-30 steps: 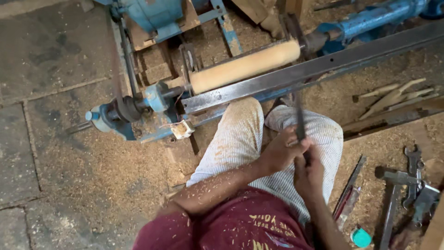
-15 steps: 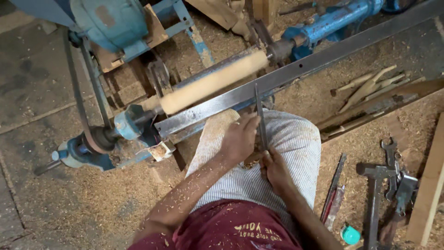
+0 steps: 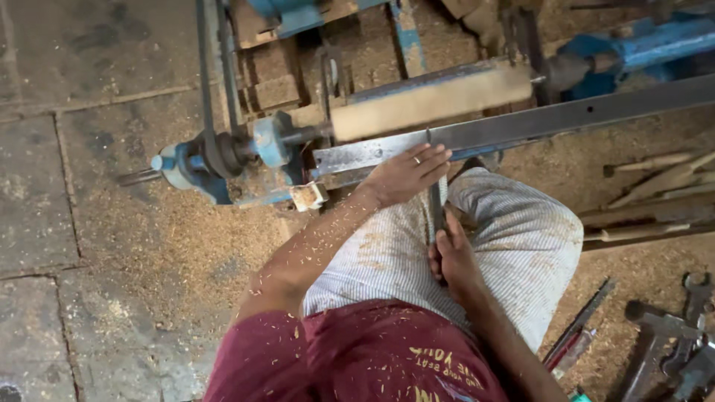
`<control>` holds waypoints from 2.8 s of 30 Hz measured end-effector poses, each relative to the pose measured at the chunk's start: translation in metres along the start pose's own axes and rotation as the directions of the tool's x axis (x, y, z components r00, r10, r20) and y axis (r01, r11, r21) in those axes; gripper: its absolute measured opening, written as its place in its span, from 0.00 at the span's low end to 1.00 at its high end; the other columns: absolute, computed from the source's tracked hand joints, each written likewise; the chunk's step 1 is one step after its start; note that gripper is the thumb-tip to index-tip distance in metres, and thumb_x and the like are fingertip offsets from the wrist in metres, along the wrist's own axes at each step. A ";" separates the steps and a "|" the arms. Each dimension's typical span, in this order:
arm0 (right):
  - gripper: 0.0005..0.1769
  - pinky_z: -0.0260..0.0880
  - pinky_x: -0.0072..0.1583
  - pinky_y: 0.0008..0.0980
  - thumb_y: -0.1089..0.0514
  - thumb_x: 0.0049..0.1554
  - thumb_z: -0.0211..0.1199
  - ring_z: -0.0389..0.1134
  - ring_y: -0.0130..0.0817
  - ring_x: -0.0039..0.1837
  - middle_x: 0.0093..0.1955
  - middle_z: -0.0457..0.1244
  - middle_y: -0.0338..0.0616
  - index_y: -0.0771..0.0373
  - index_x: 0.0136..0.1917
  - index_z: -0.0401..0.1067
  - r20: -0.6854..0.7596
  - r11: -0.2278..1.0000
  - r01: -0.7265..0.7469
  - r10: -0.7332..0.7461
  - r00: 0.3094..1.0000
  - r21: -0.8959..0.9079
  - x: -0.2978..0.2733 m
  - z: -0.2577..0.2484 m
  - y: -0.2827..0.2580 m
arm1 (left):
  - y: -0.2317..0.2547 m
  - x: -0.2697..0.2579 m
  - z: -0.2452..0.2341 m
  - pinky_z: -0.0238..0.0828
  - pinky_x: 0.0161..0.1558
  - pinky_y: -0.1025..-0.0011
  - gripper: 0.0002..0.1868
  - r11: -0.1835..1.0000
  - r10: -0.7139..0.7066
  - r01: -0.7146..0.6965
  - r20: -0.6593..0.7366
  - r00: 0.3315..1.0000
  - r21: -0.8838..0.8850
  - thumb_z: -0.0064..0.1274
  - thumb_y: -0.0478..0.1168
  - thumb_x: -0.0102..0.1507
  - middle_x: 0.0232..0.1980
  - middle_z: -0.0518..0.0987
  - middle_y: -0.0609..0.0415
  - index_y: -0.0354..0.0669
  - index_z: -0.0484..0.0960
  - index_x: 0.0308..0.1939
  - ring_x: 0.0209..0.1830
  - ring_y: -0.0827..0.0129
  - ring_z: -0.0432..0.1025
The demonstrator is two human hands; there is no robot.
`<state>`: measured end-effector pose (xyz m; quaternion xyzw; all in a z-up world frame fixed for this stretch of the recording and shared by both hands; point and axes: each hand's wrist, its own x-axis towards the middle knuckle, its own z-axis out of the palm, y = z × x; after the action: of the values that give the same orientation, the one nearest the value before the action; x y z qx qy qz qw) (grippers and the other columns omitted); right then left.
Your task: The person operates a wood lathe to shape a cylindrical wooden piece. They use a chisel to shave and smooth the rotating wood, creating wood shavings. The person maintains a steady hand and adjusts the tool position as needed.
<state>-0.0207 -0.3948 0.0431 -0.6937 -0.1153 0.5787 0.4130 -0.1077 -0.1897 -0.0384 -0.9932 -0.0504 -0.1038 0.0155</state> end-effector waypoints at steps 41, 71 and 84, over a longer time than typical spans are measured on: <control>0.35 0.51 0.29 0.24 0.55 0.66 0.44 0.49 0.22 0.27 0.31 0.53 0.35 0.43 0.85 0.43 0.267 0.991 -0.127 0.134 0.954 -0.044 -0.005 0.054 -0.024 | -0.036 -0.098 -0.001 0.56 0.79 0.61 0.20 0.981 -0.133 0.164 -0.261 0.956 0.103 0.48 0.40 0.69 0.71 0.73 0.49 0.41 0.75 0.65 0.73 0.60 0.66; 0.35 0.47 0.27 0.24 0.59 0.66 0.48 0.48 0.21 0.25 0.30 0.54 0.36 0.46 0.84 0.48 0.171 0.997 -0.048 0.037 0.985 0.058 0.006 0.036 -0.004 | -0.027 -0.071 -0.014 0.57 0.77 0.60 0.22 0.983 -0.155 0.178 -0.316 0.936 0.043 0.46 0.38 0.66 0.70 0.73 0.45 0.35 0.76 0.64 0.73 0.57 0.66; 0.37 0.50 0.29 0.24 0.57 0.65 0.48 0.49 0.22 0.27 0.31 0.54 0.36 0.40 0.84 0.43 0.122 0.987 -0.059 0.040 0.992 0.153 -0.002 0.045 -0.005 | -0.029 -0.049 0.015 0.53 0.79 0.59 0.25 0.979 -0.094 0.124 -0.182 0.979 0.163 0.38 0.43 0.73 0.76 0.67 0.43 0.37 0.65 0.72 0.77 0.56 0.63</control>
<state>-0.0604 -0.3728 0.0480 -0.6264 -0.0767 0.6361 0.4439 -0.1550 -0.1645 -0.0626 -0.9710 -0.1122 -0.1857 0.1007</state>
